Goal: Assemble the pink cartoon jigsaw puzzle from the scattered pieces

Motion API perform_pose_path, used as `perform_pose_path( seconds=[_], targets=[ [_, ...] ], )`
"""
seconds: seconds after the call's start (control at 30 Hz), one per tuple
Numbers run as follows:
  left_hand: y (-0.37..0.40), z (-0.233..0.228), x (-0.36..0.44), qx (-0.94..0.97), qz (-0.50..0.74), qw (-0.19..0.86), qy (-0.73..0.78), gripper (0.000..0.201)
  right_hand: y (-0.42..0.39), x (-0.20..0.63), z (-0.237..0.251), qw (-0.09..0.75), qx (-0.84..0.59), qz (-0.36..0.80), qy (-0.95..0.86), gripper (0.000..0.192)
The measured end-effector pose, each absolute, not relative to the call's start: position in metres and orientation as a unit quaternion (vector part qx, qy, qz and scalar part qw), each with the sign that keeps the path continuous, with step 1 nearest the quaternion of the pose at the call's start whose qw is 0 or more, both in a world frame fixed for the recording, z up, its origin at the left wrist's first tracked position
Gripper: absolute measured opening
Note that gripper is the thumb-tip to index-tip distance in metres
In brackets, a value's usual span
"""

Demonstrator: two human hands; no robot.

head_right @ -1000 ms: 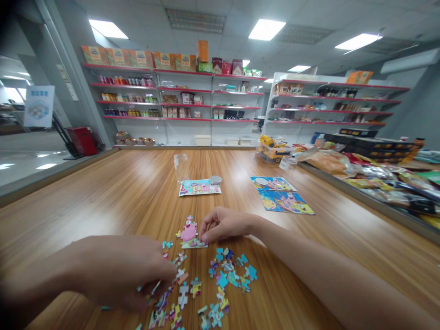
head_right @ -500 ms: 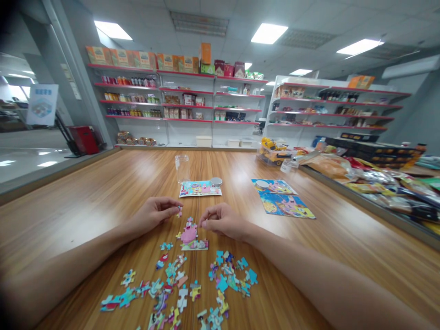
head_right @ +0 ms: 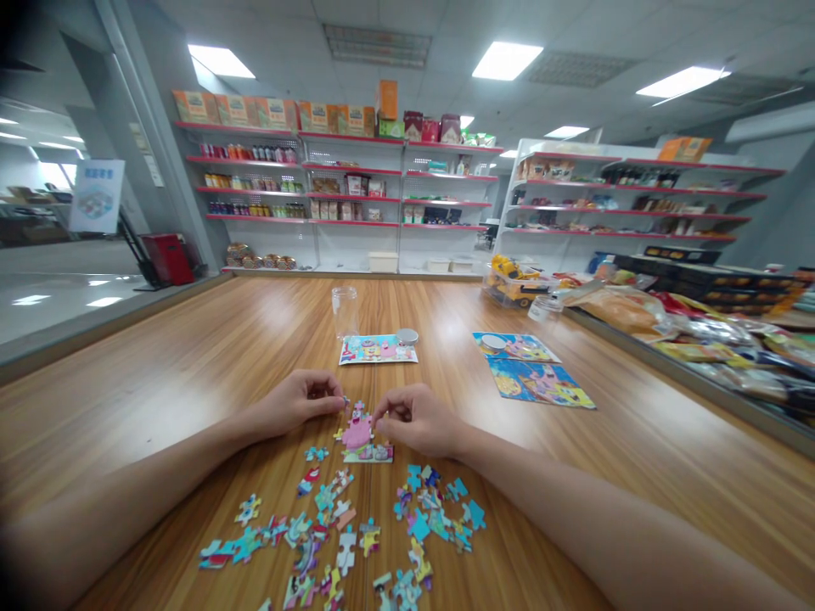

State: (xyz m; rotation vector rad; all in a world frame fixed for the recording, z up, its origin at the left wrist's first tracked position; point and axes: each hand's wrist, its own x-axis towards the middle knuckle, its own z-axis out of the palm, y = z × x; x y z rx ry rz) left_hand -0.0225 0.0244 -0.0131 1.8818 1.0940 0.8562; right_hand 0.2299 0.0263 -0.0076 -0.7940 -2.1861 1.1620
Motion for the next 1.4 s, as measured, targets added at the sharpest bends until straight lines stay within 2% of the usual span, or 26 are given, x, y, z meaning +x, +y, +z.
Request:
perform_pose_path(
  seconds=[0.47, 1.1, 1.4],
  targets=[
    [0.019, -0.005, -0.021, 0.758, 0.280, 0.406, 0.428, 0.042, 0.023, 0.228, -0.005, 0.251, -0.304, 0.431, -0.812, 0.023],
    [0.019, -0.007, -0.019, 0.781, 0.264, 0.323, 0.464, 0.034, 0.024, 0.228, -0.007, 0.248, -0.299, 0.422, -0.819, 0.023],
    [0.017, -0.009, -0.017, 0.791, 0.266, 0.288, 0.470, 0.031, 0.016, 0.231, -0.011, 0.254, -0.216, 0.262, -0.906, 0.022]
  ],
)
